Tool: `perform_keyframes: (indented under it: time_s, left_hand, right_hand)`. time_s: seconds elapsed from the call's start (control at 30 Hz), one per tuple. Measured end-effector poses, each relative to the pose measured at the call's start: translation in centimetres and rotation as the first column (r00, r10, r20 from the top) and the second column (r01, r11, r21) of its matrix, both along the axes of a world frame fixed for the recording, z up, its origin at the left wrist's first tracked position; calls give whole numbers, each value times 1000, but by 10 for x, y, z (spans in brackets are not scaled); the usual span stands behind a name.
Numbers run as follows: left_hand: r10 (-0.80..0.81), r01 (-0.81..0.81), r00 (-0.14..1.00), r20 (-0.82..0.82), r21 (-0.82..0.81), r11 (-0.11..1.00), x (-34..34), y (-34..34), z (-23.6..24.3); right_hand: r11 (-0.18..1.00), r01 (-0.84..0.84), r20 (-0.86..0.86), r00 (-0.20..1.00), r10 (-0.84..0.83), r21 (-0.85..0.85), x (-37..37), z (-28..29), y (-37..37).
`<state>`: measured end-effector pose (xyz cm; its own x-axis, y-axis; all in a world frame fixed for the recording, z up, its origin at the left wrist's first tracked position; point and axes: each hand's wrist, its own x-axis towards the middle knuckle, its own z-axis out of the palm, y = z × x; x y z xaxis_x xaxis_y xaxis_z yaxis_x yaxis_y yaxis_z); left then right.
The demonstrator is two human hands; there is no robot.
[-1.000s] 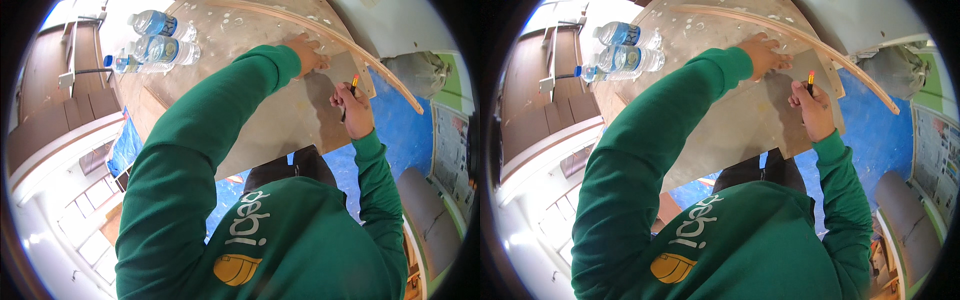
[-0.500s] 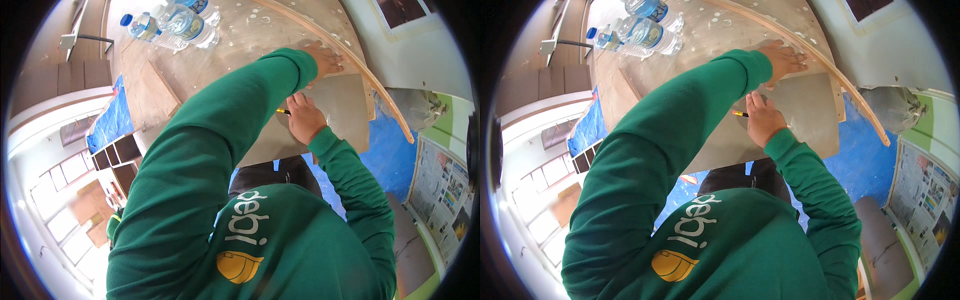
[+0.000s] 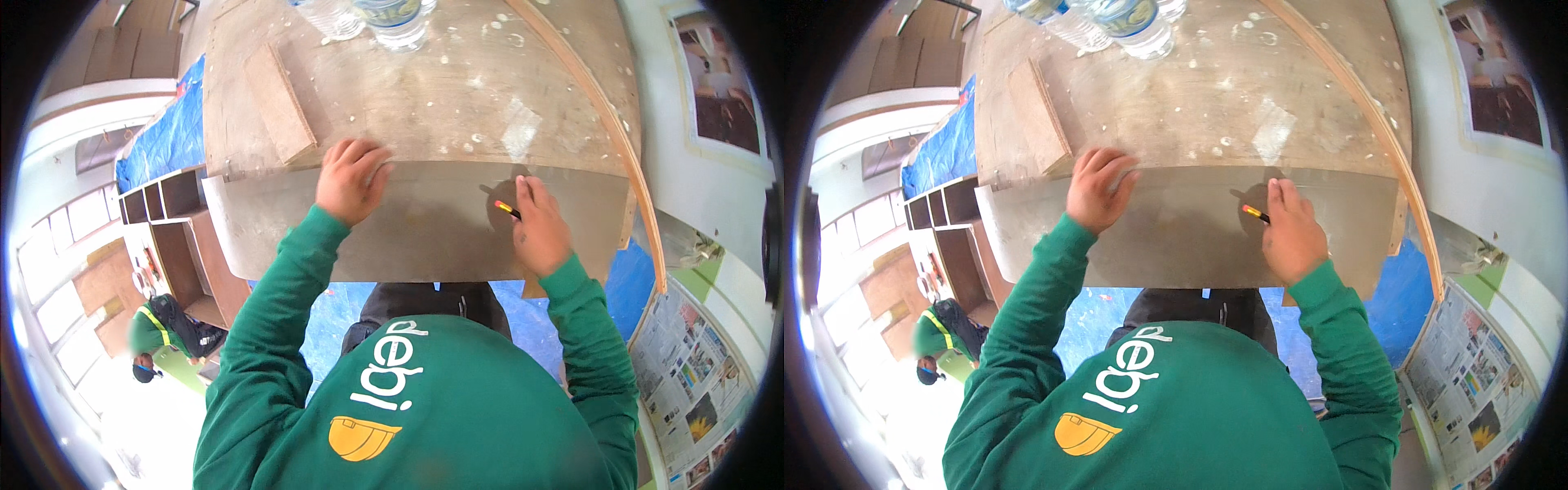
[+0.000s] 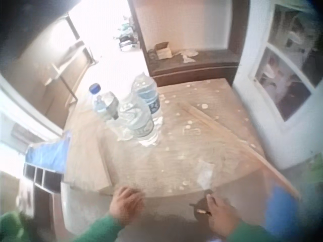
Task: The person sits on the floor and uses shears to cut a strip from a large roll of laminate sheet. After cutting, they place the sheet on a table and use a pencil to mark lines on it.
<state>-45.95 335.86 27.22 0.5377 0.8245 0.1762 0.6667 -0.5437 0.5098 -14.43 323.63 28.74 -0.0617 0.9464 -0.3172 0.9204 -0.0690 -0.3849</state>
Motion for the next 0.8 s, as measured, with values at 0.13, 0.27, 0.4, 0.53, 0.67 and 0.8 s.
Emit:
perform_keyframes:
  time_s: [0.13,0.27,0.4,0.53,0.67,0.8]
  left_hand:
    - [141,-137,981,-134,35,990,-60,-22,0]
    - [261,-251,954,-151,82,965,-95,-31,-8]
    - [341,-325,920,-191,112,939,-113,-48,-13]
    - [411,-385,890,-197,155,910,-126,-58,-9]
    - [466,-435,861,-204,177,883,-155,-59,-18]
    - [463,-426,850,-249,190,884,-179,-61,-29]
  right_hand:
    - [999,-14,-1,1000,14,-48,-1,2,3]
    - [997,-51,-7,999,51,-49,0,2,4]
    - [997,-21,-76,997,15,-76,-2,2,6]
    - [998,-35,-96,995,29,-58,-2,-2,8]
    - [998,-42,-114,993,37,-41,-3,-1,8]
    - [996,-8,-110,994,-3,-94,-6,2,9]
